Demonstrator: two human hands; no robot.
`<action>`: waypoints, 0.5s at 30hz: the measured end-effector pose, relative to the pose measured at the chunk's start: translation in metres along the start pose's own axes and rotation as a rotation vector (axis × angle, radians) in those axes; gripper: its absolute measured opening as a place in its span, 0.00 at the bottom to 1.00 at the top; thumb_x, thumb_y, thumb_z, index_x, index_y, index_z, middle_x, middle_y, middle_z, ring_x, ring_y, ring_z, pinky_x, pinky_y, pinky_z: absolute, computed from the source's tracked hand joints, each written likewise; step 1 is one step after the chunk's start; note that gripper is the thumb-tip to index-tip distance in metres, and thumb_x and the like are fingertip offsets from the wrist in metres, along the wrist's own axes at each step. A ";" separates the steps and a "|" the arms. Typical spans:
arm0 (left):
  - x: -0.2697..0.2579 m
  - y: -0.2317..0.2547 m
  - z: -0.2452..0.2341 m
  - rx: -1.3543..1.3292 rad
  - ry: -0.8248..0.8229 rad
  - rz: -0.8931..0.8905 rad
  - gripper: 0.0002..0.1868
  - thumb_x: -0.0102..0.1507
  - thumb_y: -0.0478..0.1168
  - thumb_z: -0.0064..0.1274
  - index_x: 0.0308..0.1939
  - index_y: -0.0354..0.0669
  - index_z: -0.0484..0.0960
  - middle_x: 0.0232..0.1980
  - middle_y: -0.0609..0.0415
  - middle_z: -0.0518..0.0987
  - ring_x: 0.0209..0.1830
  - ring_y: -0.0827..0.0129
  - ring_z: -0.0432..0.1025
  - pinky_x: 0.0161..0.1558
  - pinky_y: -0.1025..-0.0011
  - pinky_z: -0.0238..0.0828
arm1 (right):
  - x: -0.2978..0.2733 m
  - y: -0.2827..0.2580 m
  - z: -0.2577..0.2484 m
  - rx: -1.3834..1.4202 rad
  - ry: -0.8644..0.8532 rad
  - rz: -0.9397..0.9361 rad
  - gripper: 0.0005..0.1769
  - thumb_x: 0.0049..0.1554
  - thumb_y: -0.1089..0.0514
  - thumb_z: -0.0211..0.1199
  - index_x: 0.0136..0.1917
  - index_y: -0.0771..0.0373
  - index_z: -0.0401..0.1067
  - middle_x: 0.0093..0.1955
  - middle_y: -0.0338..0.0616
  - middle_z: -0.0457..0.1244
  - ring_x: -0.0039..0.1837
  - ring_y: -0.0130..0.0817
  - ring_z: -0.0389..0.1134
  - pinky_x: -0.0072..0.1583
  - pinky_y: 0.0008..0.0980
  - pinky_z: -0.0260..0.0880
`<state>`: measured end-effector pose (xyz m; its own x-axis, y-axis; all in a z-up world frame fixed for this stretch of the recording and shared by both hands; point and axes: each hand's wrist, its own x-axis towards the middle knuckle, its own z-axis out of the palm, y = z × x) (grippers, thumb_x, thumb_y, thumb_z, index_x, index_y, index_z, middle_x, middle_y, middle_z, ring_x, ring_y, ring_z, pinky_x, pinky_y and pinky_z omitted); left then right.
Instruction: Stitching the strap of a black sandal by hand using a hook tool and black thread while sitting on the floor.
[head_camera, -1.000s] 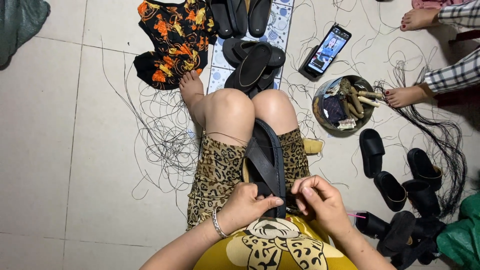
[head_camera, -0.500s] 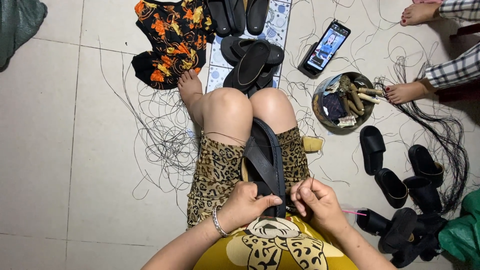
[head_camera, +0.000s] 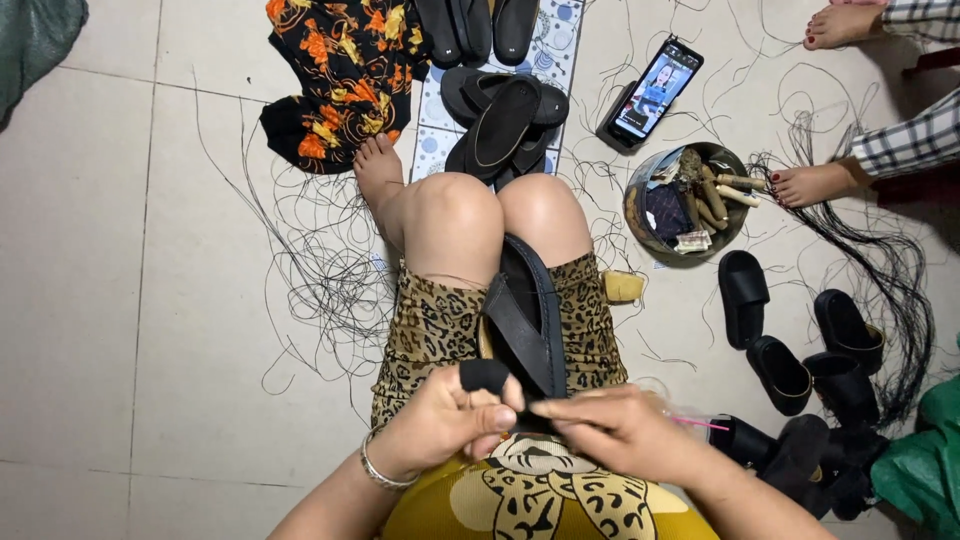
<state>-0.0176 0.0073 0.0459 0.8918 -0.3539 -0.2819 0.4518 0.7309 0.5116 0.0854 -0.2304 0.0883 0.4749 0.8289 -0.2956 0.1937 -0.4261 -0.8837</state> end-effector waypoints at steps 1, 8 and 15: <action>-0.001 0.008 0.009 -0.001 0.005 -0.002 0.09 0.65 0.35 0.58 0.44 0.31 0.80 0.22 0.56 0.76 0.15 0.79 0.65 0.19 0.83 0.63 | 0.008 0.001 0.006 0.005 -0.003 0.000 0.19 0.52 0.63 0.64 0.57 0.55 0.81 0.30 0.35 0.73 0.26 0.25 0.68 0.29 0.25 0.66; -0.015 0.015 -0.011 0.271 0.209 0.002 0.17 0.64 0.36 0.56 0.55 0.31 0.78 0.20 0.66 0.67 0.16 0.80 0.60 0.18 0.82 0.58 | -0.013 0.078 -0.074 -0.567 0.685 -0.039 0.05 0.57 0.71 0.66 0.40 0.65 0.75 0.41 0.45 0.71 0.40 0.34 0.71 0.42 0.29 0.71; -0.063 -0.004 -0.087 0.907 0.217 -0.322 0.23 0.63 0.43 0.64 0.16 0.43 0.71 0.15 0.63 0.69 0.14 0.77 0.58 0.19 0.77 0.56 | -0.303 0.424 -0.255 0.261 1.402 0.970 0.13 0.68 0.34 0.56 0.51 0.40 0.68 0.41 0.18 0.56 0.38 0.10 0.54 0.41 0.13 0.54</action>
<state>-0.0777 0.0772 -0.0096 0.7397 -0.2768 -0.6134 0.6010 -0.1383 0.7872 0.2426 -0.7547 -0.1037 0.6804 -0.6578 -0.3230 -0.6596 -0.3576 -0.6612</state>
